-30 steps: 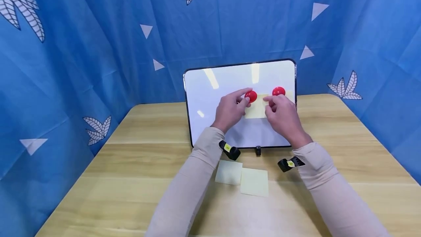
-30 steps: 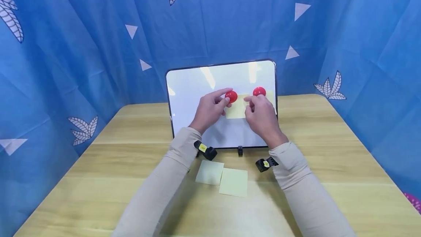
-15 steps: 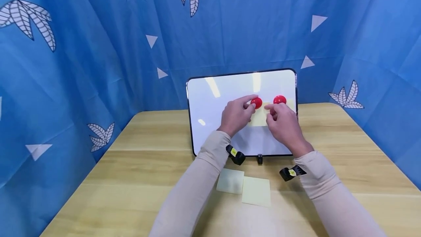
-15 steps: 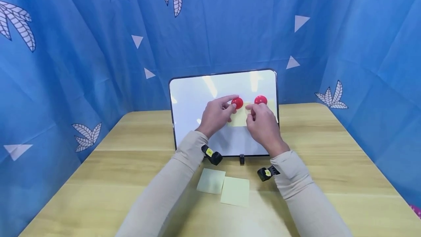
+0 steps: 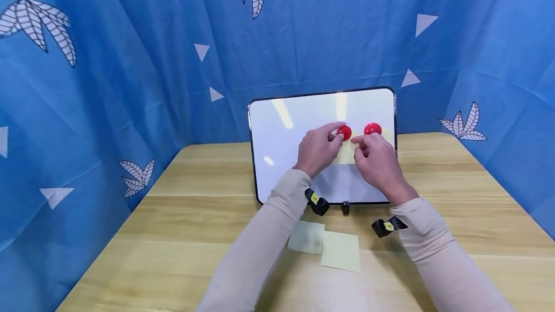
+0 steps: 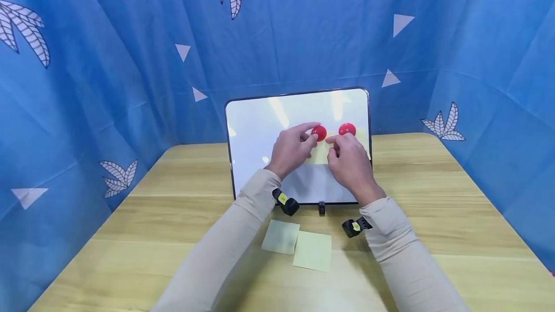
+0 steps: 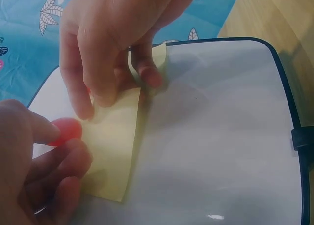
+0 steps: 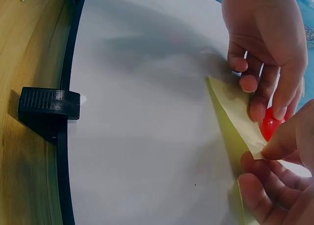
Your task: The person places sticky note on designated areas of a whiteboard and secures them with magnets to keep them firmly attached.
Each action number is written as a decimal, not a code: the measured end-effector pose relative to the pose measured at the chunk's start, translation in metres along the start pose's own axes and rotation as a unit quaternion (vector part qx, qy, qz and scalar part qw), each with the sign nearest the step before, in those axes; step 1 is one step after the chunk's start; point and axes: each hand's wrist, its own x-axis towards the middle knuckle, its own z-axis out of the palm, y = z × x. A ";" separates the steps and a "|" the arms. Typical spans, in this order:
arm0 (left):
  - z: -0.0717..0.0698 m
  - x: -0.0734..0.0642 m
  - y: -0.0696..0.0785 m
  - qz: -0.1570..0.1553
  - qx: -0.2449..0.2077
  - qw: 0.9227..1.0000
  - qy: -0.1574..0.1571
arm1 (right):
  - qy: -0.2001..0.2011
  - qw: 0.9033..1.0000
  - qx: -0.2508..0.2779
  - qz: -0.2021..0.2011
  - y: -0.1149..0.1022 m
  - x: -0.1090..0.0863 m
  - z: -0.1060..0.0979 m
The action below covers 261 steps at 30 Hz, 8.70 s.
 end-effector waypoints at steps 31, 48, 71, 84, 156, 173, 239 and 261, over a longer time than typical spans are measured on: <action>0.003 0.003 0.003 -0.029 -0.024 0.999 0.028 | -0.031 0.999 0.013 0.017 0.006 0.007 -0.005; -0.005 -0.016 -0.009 0.005 -0.065 0.998 0.004 | -0.014 1.000 0.013 0.023 0.005 0.007 -0.011; -0.002 -0.059 -0.047 0.022 -0.124 0.991 -0.039 | 0.000 1.000 -0.013 -0.001 0.000 0.004 -0.005; -0.021 -0.088 -0.085 0.012 -0.129 0.990 -0.060 | -0.052 0.998 -0.037 0.003 -0.006 -0.010 0.007; -0.093 -0.157 -0.171 -0.026 0.042 0.972 -0.229 | -0.447 0.894 0.008 -0.033 -0.007 -0.083 0.015; -0.095 -0.152 -0.184 -0.084 0.015 0.965 -0.247 | -0.433 0.899 -0.042 -0.041 -0.012 -0.083 0.016; -0.097 -0.151 -0.192 -0.103 -0.014 0.962 -0.253 | -0.420 0.898 0.129 0.007 0.022 -0.076 0.011; -0.098 -0.150 -0.195 -0.116 -0.046 0.955 -0.268 | -0.353 0.924 0.149 0.021 0.025 -0.073 0.011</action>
